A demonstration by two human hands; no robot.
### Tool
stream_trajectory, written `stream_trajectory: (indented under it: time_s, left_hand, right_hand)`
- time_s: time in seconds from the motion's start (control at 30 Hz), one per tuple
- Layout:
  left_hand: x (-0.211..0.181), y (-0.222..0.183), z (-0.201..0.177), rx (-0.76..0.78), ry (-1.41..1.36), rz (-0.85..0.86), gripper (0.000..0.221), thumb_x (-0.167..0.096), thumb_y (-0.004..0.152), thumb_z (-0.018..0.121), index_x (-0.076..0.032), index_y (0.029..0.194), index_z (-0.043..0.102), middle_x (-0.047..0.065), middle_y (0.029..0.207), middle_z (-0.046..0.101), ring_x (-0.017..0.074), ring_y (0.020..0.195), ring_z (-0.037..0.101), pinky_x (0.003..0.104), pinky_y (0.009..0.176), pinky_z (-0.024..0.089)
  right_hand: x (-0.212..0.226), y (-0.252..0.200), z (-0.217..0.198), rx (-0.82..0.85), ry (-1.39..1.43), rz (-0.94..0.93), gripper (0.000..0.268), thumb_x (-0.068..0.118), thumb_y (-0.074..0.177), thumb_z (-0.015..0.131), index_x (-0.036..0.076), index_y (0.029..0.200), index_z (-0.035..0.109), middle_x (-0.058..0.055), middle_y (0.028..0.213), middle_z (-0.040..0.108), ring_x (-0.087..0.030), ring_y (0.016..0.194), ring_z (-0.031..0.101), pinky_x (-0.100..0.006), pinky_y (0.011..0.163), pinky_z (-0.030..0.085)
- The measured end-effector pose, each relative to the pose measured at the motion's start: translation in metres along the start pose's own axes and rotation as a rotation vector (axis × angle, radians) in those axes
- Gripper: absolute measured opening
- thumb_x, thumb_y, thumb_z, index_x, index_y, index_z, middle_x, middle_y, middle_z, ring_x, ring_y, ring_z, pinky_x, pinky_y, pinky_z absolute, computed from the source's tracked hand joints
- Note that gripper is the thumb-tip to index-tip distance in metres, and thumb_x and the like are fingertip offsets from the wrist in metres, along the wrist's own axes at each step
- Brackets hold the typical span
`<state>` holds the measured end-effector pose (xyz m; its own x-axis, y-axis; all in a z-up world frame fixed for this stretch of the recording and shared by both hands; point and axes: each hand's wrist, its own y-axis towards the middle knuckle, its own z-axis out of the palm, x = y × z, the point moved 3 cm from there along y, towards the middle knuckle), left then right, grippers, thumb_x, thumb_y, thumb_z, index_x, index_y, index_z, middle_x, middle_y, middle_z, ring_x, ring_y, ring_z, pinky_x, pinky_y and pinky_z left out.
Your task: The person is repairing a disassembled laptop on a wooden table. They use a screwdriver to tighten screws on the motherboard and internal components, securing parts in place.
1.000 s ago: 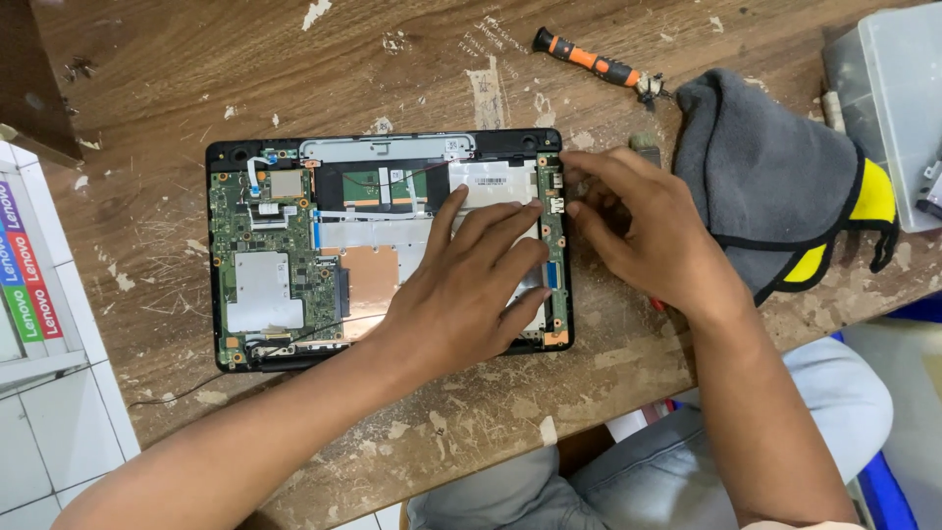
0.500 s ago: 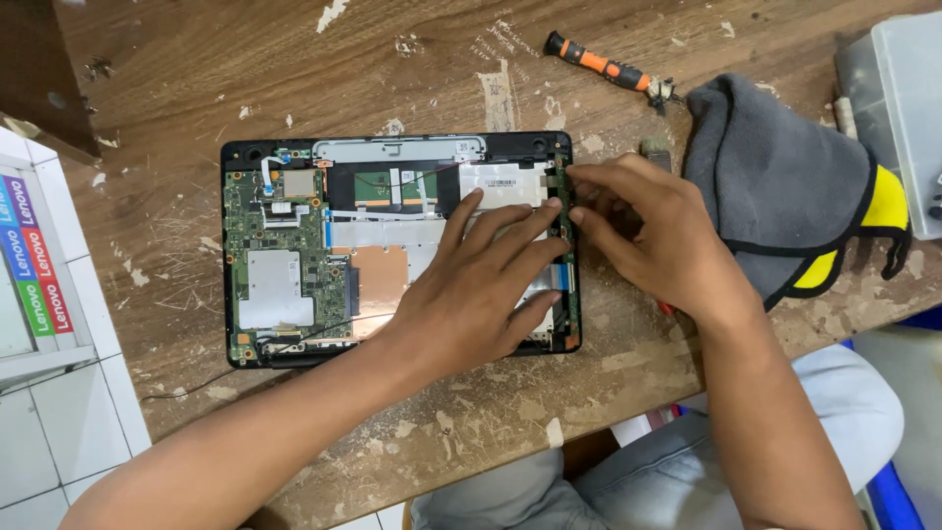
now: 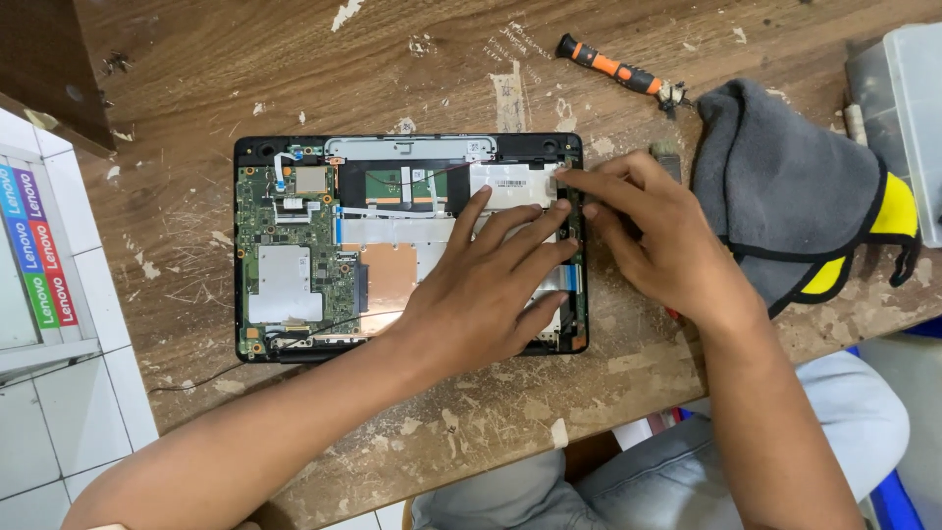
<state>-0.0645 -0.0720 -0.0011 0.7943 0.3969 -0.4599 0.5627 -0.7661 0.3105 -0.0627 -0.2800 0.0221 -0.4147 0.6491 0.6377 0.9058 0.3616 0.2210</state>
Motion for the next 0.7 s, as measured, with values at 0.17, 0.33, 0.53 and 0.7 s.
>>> stream_trajectory:
  time_s: [0.17,0.33,0.53,0.7]
  left_hand:
    - [0.0009,0.0,0.0014,0.005,-0.003,0.008,0.045,-0.034,0.11,0.064,-0.006,0.145,0.064,0.019,0.162,0.057,0.0387,0.146,0.053,0.068,0.131,0.025]
    - [0.0012,-0.0012,0.0017,-0.072,0.021,0.02,0.04,-0.032,0.108,0.069,-0.001,0.132,0.071,0.022,0.154,0.063,0.0403,0.141,0.055,0.07,0.129,0.029]
    - [0.0015,-0.0013,0.0014,-0.062,0.016,0.026,0.039,-0.032,0.108,0.068,-0.002,0.134,0.068,0.021,0.157,0.06,0.0403,0.141,0.055,0.071,0.129,0.029]
    - [0.0,-0.001,0.0,-0.027,0.029,0.005,0.044,-0.033,0.109,0.067,-0.007,0.144,0.063,0.016,0.164,0.054,0.0399,0.143,0.055,0.069,0.13,0.028]
  right_hand:
    - [-0.0027,-0.0008,0.0008,0.008,0.002,-0.013,0.04,-0.005,0.112,0.058,0.002,0.15,0.064,-0.015,0.124,0.057,-0.029,0.115,0.062,-0.04,0.099,0.052]
    - [-0.0013,-0.001,0.001,0.012,-0.034,-0.005,0.041,0.0,0.115,0.054,0.004,0.156,0.059,-0.016,0.127,0.055,-0.031,0.118,0.061,-0.043,0.1,0.051]
    - [-0.0046,-0.0014,0.0021,0.014,-0.045,0.012,0.042,-0.001,0.114,0.055,-0.001,0.155,0.058,-0.018,0.127,0.056,-0.034,0.121,0.06,-0.044,0.102,0.049]
    - [-0.0029,-0.0014,0.001,0.008,-0.037,0.066,0.045,0.002,0.113,0.058,-0.001,0.158,0.054,-0.016,0.126,0.059,-0.032,0.115,0.063,-0.043,0.098,0.05]
